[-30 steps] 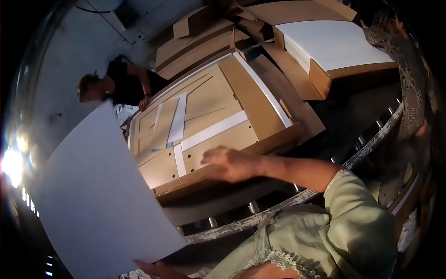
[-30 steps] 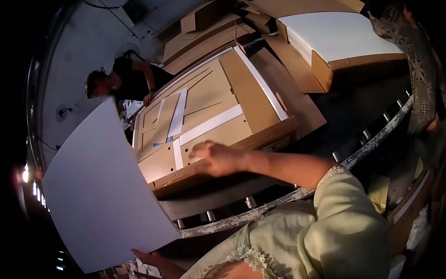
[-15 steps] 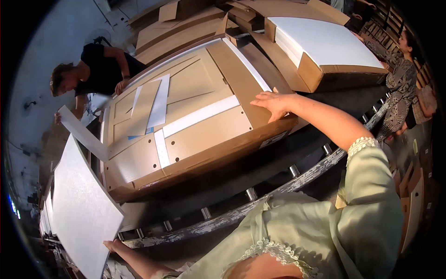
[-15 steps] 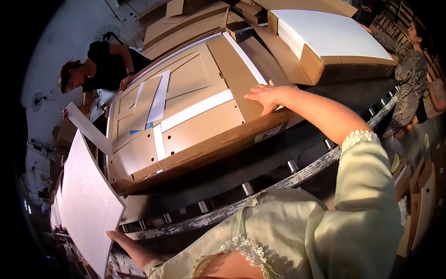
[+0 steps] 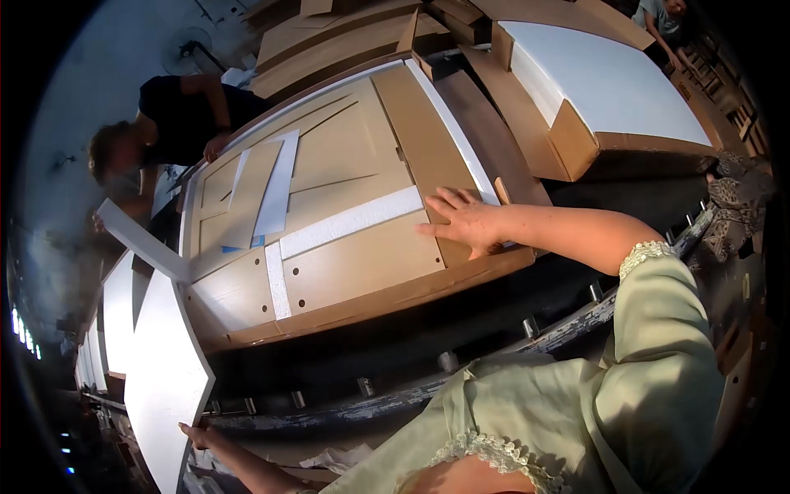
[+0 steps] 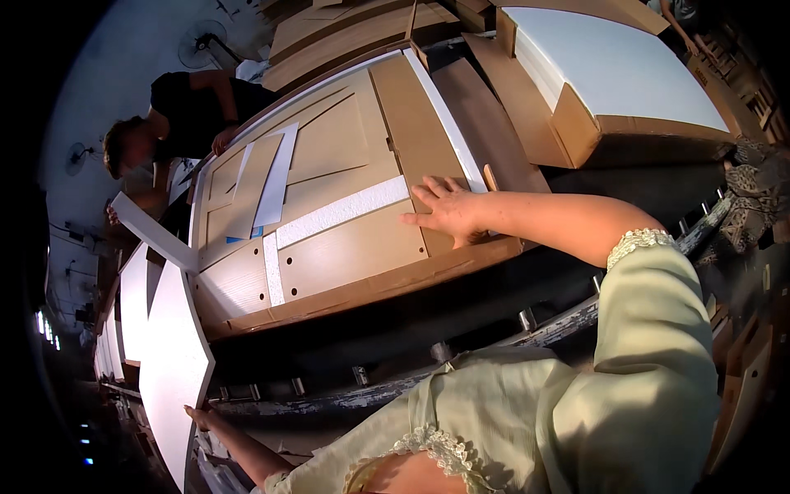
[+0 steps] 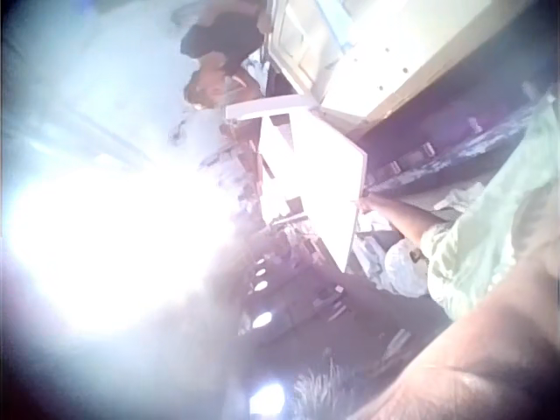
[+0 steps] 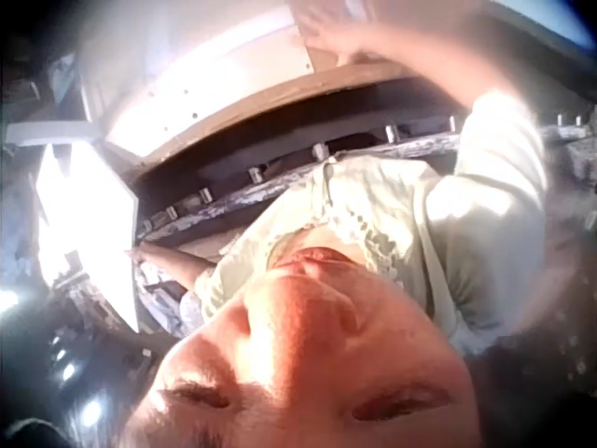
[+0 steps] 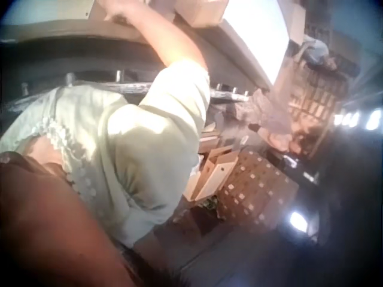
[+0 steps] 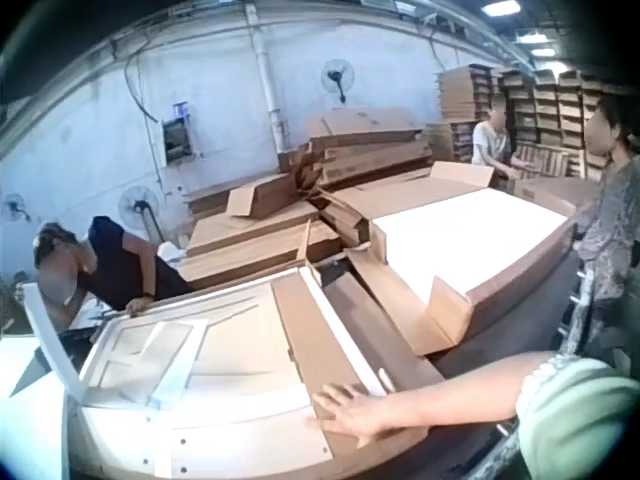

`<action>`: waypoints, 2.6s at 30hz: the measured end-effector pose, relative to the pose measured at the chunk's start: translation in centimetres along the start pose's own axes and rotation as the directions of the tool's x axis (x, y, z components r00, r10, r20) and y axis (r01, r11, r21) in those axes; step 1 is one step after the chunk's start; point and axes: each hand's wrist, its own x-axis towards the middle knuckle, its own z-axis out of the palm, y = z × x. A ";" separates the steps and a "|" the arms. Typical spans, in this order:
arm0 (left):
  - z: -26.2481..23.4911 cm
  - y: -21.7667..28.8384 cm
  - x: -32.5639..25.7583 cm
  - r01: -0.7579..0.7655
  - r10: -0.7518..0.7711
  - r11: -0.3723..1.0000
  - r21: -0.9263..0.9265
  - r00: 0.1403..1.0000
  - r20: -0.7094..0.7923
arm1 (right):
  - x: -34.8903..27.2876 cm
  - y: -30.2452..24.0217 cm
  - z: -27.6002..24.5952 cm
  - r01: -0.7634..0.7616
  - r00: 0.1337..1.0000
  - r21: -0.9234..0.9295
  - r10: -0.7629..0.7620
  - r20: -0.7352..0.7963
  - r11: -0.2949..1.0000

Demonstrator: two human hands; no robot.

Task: The person assembles cardboard boxes on a conveyor belt, places foam padding and wood panels inside, and secures them for shipping.

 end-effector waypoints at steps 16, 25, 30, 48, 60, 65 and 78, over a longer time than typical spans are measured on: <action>-0.1 -2.5 -2.5 0.242 -0.296 0.948 0.206 0.909 0.293 | -4.3 4.4 -8.3 0.568 0.219 0.027 -0.120 -0.968 0.823; 2.8 -2.7 2.2 0.200 -0.310 0.908 0.368 0.912 0.268 | -2.6 5.6 -13.7 0.529 0.139 -0.171 -0.283 -0.949 0.831; 6.0 -3.0 1.9 0.400 -0.407 0.904 0.151 0.913 0.020 | -0.6 6.8 -14.1 0.502 0.134 -0.159 -0.258 -0.957 0.850; 5.5 2.8 -9.0 -0.652 0.451 -0.445 0.614 0.429 0.783 | 3.9 5.7 -18.3 0.527 0.031 -0.140 -0.184 -0.982 0.839; 5.6 7.1 -18.3 -0.671 0.490 -0.002 0.742 0.646 0.585 | 3.4 6.8 -16.0 0.590 0.304 0.023 -0.195 -0.932 0.807; 1.6 10.8 -23.8 -0.808 0.475 -0.026 0.589 0.508 0.718 | 4.8 5.6 -15.7 0.638 0.273 0.024 -0.196 -0.942 0.770; -2.6 10.7 -30.0 -0.873 0.366 0.095 0.478 0.477 0.799 | 4.4 3.6 -11.8 0.627 0.422 0.012 -0.327 -0.846 0.779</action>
